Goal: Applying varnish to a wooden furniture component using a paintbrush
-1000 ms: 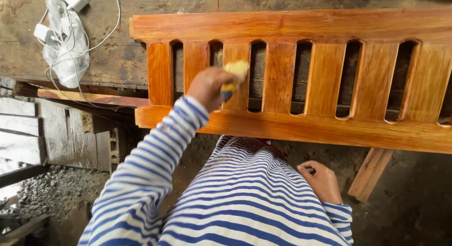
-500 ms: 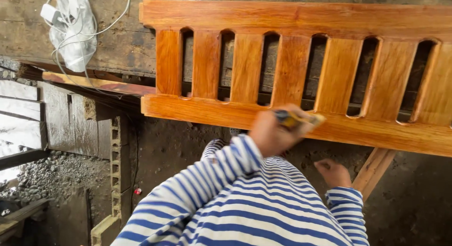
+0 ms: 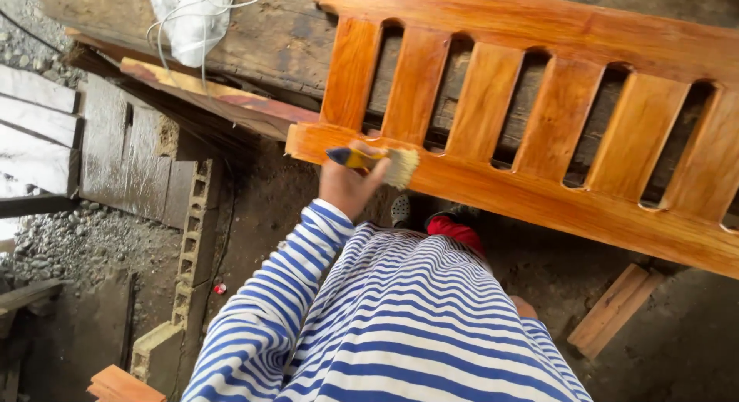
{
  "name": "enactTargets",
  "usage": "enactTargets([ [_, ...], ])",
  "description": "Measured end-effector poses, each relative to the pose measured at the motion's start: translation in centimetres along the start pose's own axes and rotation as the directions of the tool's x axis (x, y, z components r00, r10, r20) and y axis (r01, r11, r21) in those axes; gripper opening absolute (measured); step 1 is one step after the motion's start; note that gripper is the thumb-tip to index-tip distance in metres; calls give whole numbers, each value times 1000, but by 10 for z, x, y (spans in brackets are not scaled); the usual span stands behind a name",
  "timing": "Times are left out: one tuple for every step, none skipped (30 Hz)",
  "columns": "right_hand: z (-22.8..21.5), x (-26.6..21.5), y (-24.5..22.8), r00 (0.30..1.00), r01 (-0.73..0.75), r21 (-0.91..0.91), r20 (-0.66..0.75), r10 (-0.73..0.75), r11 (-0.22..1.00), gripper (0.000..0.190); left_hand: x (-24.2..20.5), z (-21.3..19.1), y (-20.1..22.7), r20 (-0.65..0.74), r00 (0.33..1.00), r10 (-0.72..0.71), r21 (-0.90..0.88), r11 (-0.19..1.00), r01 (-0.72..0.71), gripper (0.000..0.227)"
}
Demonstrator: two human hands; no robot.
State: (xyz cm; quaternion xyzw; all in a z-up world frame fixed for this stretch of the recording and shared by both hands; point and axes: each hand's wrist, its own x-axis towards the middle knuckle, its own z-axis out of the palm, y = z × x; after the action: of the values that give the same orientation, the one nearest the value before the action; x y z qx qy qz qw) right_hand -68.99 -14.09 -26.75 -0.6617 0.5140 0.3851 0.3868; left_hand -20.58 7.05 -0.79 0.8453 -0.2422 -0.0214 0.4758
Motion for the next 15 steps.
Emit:
enactTargets([
  [3, -4, 0, 1000, 2, -9, 5, -2, 1000, 37, 2, -13, -5, -5, 1000, -8, 4, 1000, 8, 27],
  [7, -4, -4, 999, -10, -4, 36, 10, 1000, 36, 7, -26, -10, -37, 999, 37, 145, 989, -31, 27],
  [10, -5, -8, 998, -22, 0, 66, 22, 1000, 36, 13, -38, -14, -62, 995, 84, 285, 957, -63, 27],
  [9, -3, -14, 998, -26, 8, 62, 26, 1000, 36, 20, -52, -14, -56, 994, 89, 280, 958, -70, 27],
  [8, -1, -20, 998, -55, 49, 18, 54, 997, 36, 28, -66, -15, -94, 990, 103, 273, 959, -73, 24],
  [6, 0, -23, 996, -83, 85, -21, 85, 993, 38, 32, -80, -15, -133, 985, 109, 269, 961, -70, 21],
  [8, -5, -25, 996, -89, 88, -20, 91, 992, 38, 35, -86, -16, -128, 986, 108, 266, 961, -71, 21],
  [9, -6, -31, 990, -96, 125, -89, 107, 988, 38, 41, -94, -17, -181, 971, 158, 372, 925, -81, 23],
  [10, -8, -37, 980, -100, 162, -156, 126, 982, 38, 46, -102, -17, -228, 950, 213, 474, 877, -83, 25],
  [12, -11, -40, 979, -98, 165, -159, 124, 981, 38, 44, -99, -21, -229, 949, 217, 473, 877, -87, 25],
  [14, -13, -43, 977, -89, 204, -173, 125, 975, 38, 42, -95, -25, -182, 960, 213, 540, 838, -83, 24],
  [17, -18, -44, 974, -83, 243, -186, 131, 967, 37, 40, -91, -29, -131, 971, 201, 602, 794, -83, 22],
  [21, -16, -39, 973, -86, 246, -187, 134, 966, 37, 34, -75, -29, -129, 971, 203, 599, 796, -87, 22],
  [25, -13, -35, 976, -57, 229, -191, 102, 972, 36, 27, -61, -28, -73, 973, 220, 564, 813, -142, 19],
  [30, -12, -30, 978, -28, 211, -195, 70, 977, 35, 20, -47, -28, -17, 971, 239, 525, 828, -194, 18],
])
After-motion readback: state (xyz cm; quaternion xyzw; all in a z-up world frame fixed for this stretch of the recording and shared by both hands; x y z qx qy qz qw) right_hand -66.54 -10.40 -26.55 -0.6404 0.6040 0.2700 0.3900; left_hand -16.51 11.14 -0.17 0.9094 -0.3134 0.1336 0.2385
